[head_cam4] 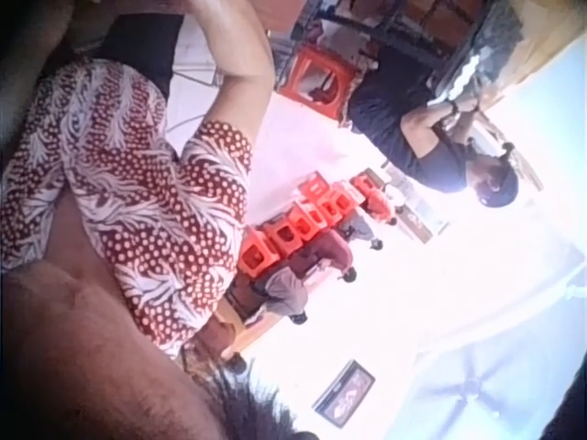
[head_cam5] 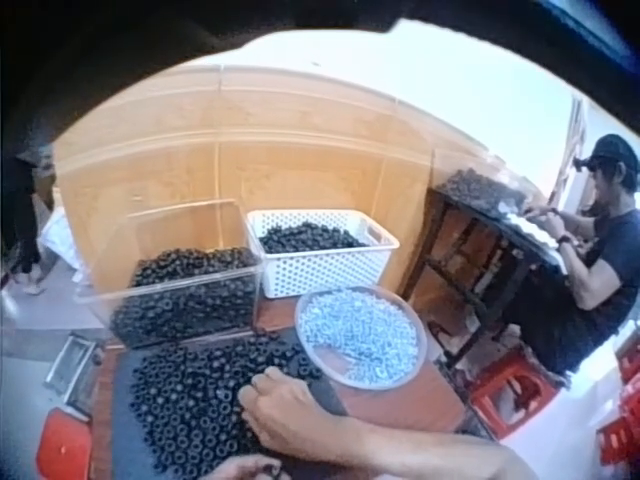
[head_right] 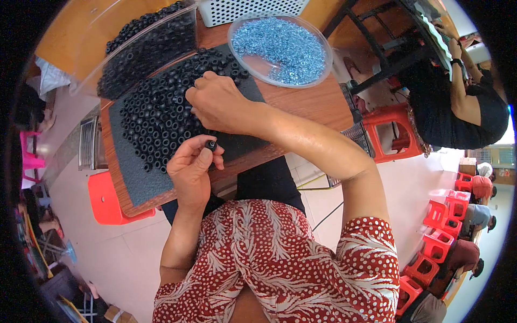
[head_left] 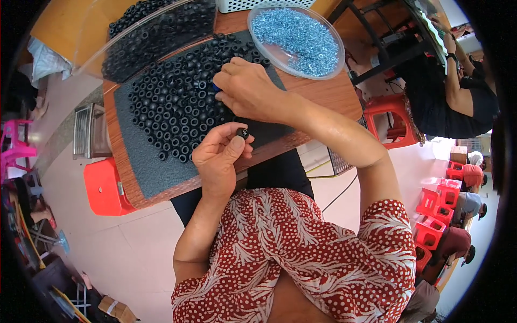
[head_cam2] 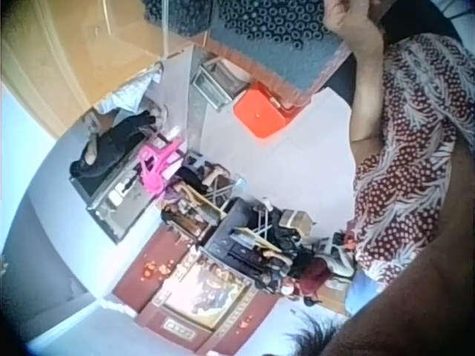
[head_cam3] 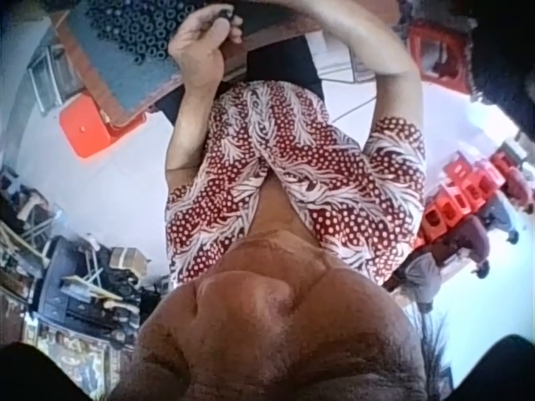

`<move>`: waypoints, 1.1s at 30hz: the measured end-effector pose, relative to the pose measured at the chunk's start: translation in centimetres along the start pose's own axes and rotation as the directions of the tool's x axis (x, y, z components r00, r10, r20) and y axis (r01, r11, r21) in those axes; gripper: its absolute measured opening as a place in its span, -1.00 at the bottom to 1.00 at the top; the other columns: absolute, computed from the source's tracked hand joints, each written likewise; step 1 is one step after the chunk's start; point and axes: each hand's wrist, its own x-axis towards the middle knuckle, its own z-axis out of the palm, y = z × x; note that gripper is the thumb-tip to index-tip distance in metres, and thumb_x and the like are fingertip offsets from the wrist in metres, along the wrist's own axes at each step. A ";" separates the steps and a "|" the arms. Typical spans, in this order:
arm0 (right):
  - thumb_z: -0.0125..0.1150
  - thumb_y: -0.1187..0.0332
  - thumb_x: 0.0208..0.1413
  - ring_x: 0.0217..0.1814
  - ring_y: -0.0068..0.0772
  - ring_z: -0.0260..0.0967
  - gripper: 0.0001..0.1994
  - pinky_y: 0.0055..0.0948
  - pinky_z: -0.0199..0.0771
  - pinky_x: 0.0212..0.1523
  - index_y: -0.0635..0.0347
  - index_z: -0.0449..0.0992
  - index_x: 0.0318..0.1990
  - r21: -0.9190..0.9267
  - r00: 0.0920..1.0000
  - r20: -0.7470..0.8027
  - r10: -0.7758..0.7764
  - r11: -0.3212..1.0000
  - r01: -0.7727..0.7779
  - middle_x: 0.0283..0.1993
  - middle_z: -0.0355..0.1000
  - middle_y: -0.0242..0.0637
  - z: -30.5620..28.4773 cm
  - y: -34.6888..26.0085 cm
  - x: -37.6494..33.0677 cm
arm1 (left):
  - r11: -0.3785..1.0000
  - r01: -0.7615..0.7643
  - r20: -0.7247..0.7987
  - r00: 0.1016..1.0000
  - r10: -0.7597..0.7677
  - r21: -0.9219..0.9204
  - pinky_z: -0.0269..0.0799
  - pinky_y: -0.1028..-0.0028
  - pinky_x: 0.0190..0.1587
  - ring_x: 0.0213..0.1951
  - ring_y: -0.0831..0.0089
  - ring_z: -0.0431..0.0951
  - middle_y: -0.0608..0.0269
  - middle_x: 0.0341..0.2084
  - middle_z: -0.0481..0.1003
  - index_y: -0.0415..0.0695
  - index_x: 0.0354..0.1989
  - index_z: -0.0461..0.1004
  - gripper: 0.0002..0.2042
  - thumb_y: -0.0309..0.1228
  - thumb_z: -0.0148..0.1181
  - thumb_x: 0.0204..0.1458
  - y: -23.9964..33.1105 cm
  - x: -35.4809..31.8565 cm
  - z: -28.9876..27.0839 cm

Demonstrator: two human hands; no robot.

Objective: The person takes small blue parts from a dish and inserts them into black rubber rings one by one by hand.

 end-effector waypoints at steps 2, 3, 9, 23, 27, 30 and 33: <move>0.18 0.42 -0.24 -0.32 -0.14 0.32 -0.89 -0.24 0.36 -0.38 0.26 0.44 -0.54 -0.009 1.000 -0.001 0.014 1.000 -0.014 -0.47 0.38 -0.15 0.0 -0.3 0.1 | 1.000 -0.004 -0.006 1.000 0.004 0.003 0.40 0.64 -0.39 -0.49 0.58 0.45 0.17 -0.43 0.50 -0.31 -0.20 0.44 -0.80 -0.50 0.14 0.01 0.0 0.0 0.0; 0.17 0.42 -0.25 -0.34 -0.14 0.33 -0.89 -0.24 0.37 -0.38 0.27 0.44 -0.54 -0.017 1.000 -0.004 0.028 0.999 -0.028 -0.47 0.40 -0.13 0.0 -0.4 0.1 | 1.000 -0.005 -0.002 1.000 0.005 0.002 0.39 0.60 -0.40 -0.49 0.54 0.45 0.14 -0.43 0.50 -0.33 -0.21 0.43 -0.81 -0.50 0.13 0.02 0.0 0.1 0.0; 0.17 0.44 -0.28 -0.38 -0.13 0.34 -0.89 -0.26 0.37 -0.45 0.28 0.43 -0.56 -0.067 1.000 -0.022 0.008 0.998 -0.009 -0.49 0.41 -0.11 0.8 -0.3 0.4 | 1.000 -0.008 0.006 1.000 0.008 -0.011 0.39 0.59 -0.40 -0.49 0.53 0.45 0.13 -0.43 0.50 -0.34 -0.20 0.43 -0.80 -0.50 0.13 0.02 0.0 0.2 0.1; 0.18 0.51 -0.25 -0.37 -0.24 0.32 -0.89 -0.34 0.34 -0.42 0.28 0.38 -0.51 -0.089 0.995 -0.080 0.063 0.994 -0.070 -0.49 0.37 -0.20 0.9 0.4 0.2 | 1.000 -0.017 -0.003 1.000 0.017 -0.005 0.39 0.65 -0.40 -0.50 0.58 0.45 0.16 -0.43 0.50 -0.32 -0.19 0.43 -0.79 -0.50 0.14 0.01 -0.2 0.3 0.1; 0.23 0.53 -0.15 -0.46 -0.65 0.26 -0.88 -0.57 0.26 -0.49 0.29 0.42 -0.41 0.420 0.943 0.014 0.332 0.854 -0.307 -0.52 0.31 -0.44 -1.6 1.2 -1.4 | 1.000 -0.017 -0.011 1.000 0.017 -0.002 0.39 0.64 -0.41 -0.51 0.58 0.44 0.17 -0.44 0.50 -0.31 -0.19 0.43 -0.80 -0.51 0.14 0.01 -0.2 0.2 0.0; 0.24 0.53 -0.09 -0.44 -0.81 0.24 -0.88 -0.74 0.26 -0.45 0.28 0.50 -0.34 0.676 0.885 0.158 0.437 0.605 -0.420 -0.49 0.36 -0.53 -3.2 0.3 -2.6 | 1.000 0.005 -0.029 1.000 -0.005 -0.013 0.39 0.62 -0.42 -0.52 0.56 0.44 0.16 -0.45 0.50 -0.30 -0.20 0.44 -0.81 -0.51 0.14 0.01 0.1 0.3 0.2; 0.23 0.56 -0.07 -0.39 -0.79 0.32 -0.85 -0.77 0.33 -0.37 0.24 0.53 -0.29 0.781 0.841 0.249 0.480 0.415 -0.467 -0.43 0.42 -0.50 -3.6 -0.8 -3.6 | 0.998 0.030 -0.052 0.998 -0.033 -0.061 0.39 0.59 -0.43 -0.54 0.54 0.44 0.15 -0.45 0.50 -0.31 -0.21 0.43 -0.82 -0.52 0.12 0.02 0.5 0.4 0.2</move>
